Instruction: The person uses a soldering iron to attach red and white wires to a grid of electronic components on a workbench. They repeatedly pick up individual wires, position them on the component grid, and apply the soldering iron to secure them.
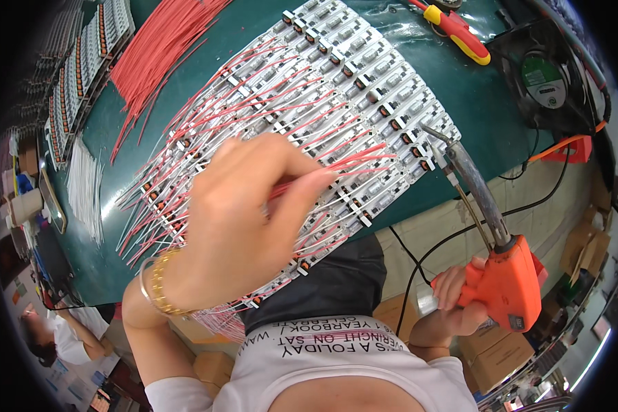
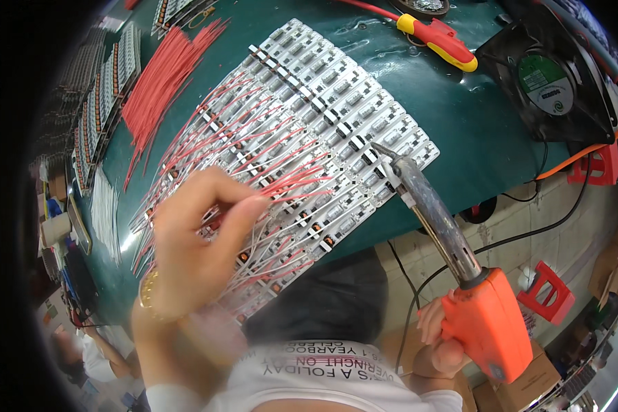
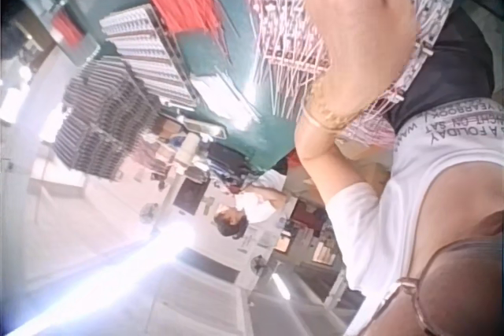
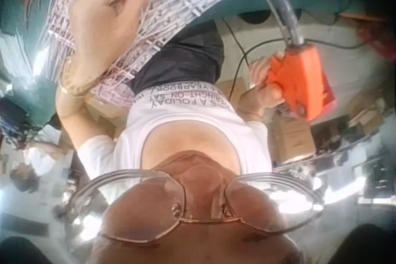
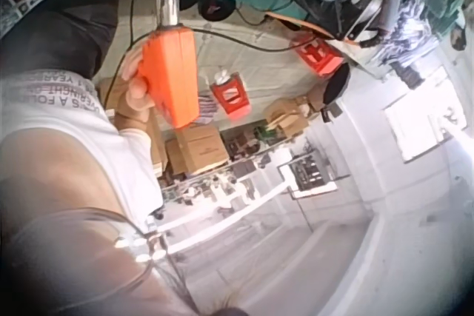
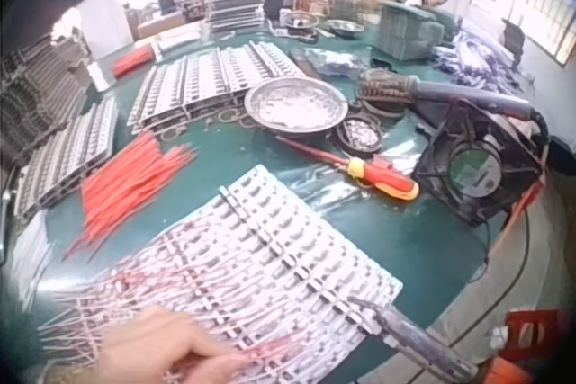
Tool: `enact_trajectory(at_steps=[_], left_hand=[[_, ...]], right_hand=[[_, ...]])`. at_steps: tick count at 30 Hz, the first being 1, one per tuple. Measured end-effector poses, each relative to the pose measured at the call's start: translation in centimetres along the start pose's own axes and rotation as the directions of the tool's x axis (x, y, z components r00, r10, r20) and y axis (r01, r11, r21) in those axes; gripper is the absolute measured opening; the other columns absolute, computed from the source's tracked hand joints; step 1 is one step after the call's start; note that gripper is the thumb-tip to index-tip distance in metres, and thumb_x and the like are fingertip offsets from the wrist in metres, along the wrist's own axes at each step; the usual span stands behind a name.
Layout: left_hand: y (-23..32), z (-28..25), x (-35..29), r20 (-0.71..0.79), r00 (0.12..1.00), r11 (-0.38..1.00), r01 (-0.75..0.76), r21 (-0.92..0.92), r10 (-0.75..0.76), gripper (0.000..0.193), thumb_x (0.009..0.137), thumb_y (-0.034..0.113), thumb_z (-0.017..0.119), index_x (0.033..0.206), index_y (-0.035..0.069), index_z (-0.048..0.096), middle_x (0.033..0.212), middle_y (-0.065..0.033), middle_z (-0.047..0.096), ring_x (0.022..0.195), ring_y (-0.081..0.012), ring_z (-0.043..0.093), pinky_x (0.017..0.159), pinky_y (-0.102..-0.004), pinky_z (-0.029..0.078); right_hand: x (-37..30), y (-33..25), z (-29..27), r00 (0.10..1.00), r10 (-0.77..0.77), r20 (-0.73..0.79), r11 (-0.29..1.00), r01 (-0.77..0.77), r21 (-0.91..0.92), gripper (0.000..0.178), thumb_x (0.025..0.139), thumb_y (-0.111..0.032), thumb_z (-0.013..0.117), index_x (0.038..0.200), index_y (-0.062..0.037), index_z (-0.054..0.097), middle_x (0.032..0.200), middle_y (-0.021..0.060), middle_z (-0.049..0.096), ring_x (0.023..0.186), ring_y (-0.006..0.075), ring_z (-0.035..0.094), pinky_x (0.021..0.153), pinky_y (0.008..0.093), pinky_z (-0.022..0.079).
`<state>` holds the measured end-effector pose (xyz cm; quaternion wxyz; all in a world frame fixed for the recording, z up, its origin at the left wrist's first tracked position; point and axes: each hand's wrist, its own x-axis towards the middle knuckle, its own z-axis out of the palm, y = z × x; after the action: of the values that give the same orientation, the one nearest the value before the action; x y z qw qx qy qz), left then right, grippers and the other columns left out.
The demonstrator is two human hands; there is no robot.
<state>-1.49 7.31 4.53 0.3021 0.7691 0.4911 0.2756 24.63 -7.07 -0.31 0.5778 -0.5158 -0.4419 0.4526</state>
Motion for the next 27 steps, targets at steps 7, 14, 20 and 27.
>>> enact_trajectory(at_steps=[7,14,20,27], left_hand=[[-0.6,2.9,0.4,-0.028,0.995,0.985,-0.086,0.147,0.091,0.01,0.081,0.002,0.069,0.078,0.006,0.06,0.065,-0.0019,0.053,0.057,-0.0191,0.042,0.071,-0.033,0.034],[-0.9,3.2,0.2,-0.066,0.99,0.985,-0.116,0.131,0.125,0.011,0.081,0.002,0.069,0.078,0.006,0.06,0.065,-0.0021,0.053,0.058,-0.0185,0.045,0.072,-0.034,0.035],[-1.0,3.4,0.2,-0.075,0.988,0.982,-0.125,0.142,0.136,0.011,0.081,0.001,0.069,0.078,0.006,0.06,0.065,-0.0023,0.052,0.058,-0.0189,0.046,0.072,-0.0344,0.035],[-1.2,3.4,0.2,-0.09,0.984,0.978,-0.139,0.156,0.155,0.012,0.08,0.001,0.07,0.077,0.006,0.059,0.064,-0.0028,0.051,0.056,-0.0197,0.046,0.07,-0.0343,0.035]], right_hand=[[-0.9,0.2,-0.7,1.0,-0.009,-0.008,0.995,0.008,-0.099,0.082,0.086,-0.061,0.058,0.128,0.0075,0.045,0.05,-0.0024,0.045,0.039,0.0095,0.041,0.042,0.0245,0.037],[-0.5,-0.1,0.0,0.995,0.096,-0.017,0.992,-0.097,-0.084,0.062,0.08,-0.059,0.068,0.09,-0.0018,0.047,0.053,-0.0024,0.047,0.044,0.0099,0.045,0.047,0.025,0.037],[-0.7,-0.5,0.4,0.977,0.165,-0.133,0.981,-0.176,-0.083,0.059,0.075,-0.059,0.074,0.075,-0.0066,0.047,0.061,-0.0025,0.049,0.053,0.0093,0.048,0.052,0.0243,0.036],[-1.8,0.3,-1.3,0.996,0.02,-0.092,0.957,-0.046,-0.286,0.06,0.08,-0.059,0.069,0.09,-0.0027,0.049,0.06,-0.0029,0.048,0.053,0.0102,0.047,0.052,0.0251,0.038]])
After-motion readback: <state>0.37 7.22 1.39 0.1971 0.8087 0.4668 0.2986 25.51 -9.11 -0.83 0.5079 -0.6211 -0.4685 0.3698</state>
